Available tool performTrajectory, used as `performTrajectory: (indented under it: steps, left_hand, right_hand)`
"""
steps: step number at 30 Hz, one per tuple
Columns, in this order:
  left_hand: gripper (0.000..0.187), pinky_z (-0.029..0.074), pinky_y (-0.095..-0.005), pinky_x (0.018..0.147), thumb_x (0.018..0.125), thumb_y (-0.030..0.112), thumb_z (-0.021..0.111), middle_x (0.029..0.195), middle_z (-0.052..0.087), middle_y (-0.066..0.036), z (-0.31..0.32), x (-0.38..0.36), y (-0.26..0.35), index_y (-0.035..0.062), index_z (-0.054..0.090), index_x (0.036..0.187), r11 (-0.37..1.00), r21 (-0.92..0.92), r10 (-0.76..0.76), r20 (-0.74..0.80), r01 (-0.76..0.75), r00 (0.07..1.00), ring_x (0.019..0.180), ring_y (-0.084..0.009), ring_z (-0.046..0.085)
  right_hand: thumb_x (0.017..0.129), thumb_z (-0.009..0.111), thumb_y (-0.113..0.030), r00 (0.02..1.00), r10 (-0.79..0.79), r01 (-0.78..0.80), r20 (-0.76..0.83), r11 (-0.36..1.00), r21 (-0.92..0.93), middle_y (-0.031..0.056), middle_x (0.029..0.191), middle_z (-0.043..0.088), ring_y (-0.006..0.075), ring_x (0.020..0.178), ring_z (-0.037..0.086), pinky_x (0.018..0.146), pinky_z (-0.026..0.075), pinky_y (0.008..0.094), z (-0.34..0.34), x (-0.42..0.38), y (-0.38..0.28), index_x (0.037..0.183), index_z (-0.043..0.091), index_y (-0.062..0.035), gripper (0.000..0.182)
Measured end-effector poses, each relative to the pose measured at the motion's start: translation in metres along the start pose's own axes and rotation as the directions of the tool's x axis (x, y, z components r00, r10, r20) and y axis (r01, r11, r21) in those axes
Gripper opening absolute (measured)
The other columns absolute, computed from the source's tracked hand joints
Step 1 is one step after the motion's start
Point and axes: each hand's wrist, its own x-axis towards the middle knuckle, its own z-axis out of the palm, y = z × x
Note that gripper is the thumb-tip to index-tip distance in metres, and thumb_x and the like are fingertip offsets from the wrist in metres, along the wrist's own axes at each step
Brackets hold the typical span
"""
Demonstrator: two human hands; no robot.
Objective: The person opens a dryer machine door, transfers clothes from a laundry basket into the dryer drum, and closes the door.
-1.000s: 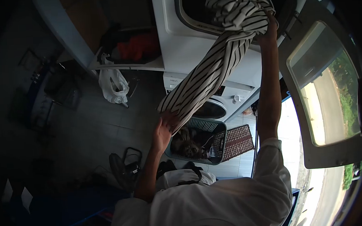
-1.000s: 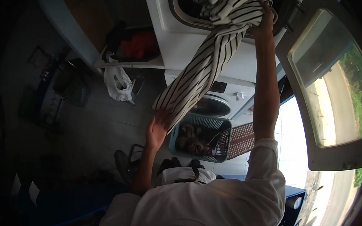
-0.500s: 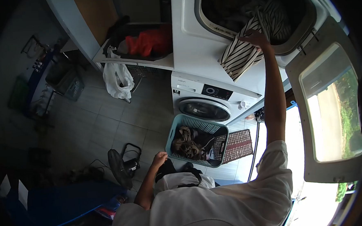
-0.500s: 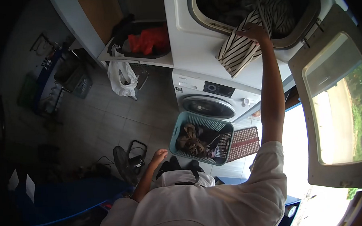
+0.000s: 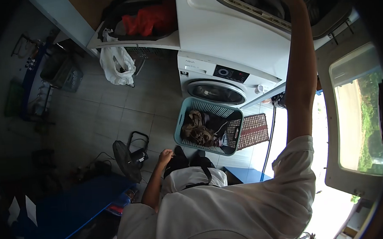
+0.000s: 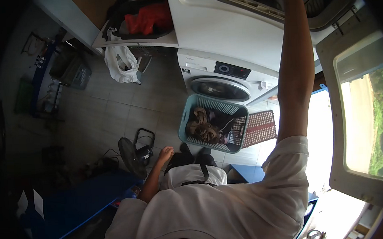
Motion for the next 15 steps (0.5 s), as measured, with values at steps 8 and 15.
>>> performTrajectory:
  steps: [8,15]
  left_hand:
    - [0.018,0.054,-0.0284,0.068,0.090,0.014,0.055,0.090,0.065,-0.011,0.034,0.000,-0.042,-0.0014,0.060,0.098,0.980,-0.171,-0.095,0.059,0.104,0.994,0.079,-0.0177,0.065]
    - [0.027,0.049,-0.0287,0.082,0.095,0.020,0.050,0.102,0.061,-0.009,0.086,0.042,-0.101,0.0017,0.054,0.114,0.853,-0.307,-0.384,0.181,0.423,0.906,0.092,-0.0156,0.060]
  right_hand:
    - [0.090,0.055,-0.029,0.801,0.426,-0.579,0.421,0.370,0.727,0.0053,0.076,0.050,0.0172,0.069,0.051,0.065,0.043,0.0291,0.124,-0.369,0.142,0.102,0.051,-0.0039,0.028]
    - [0.081,0.064,-0.024,0.081,0.997,-0.979,0.011,0.081,-0.188,0.0116,0.117,0.048,0.0255,0.102,0.053,0.081,0.049,0.0339,0.194,-0.753,0.390,0.129,0.042,-0.0090,0.055]
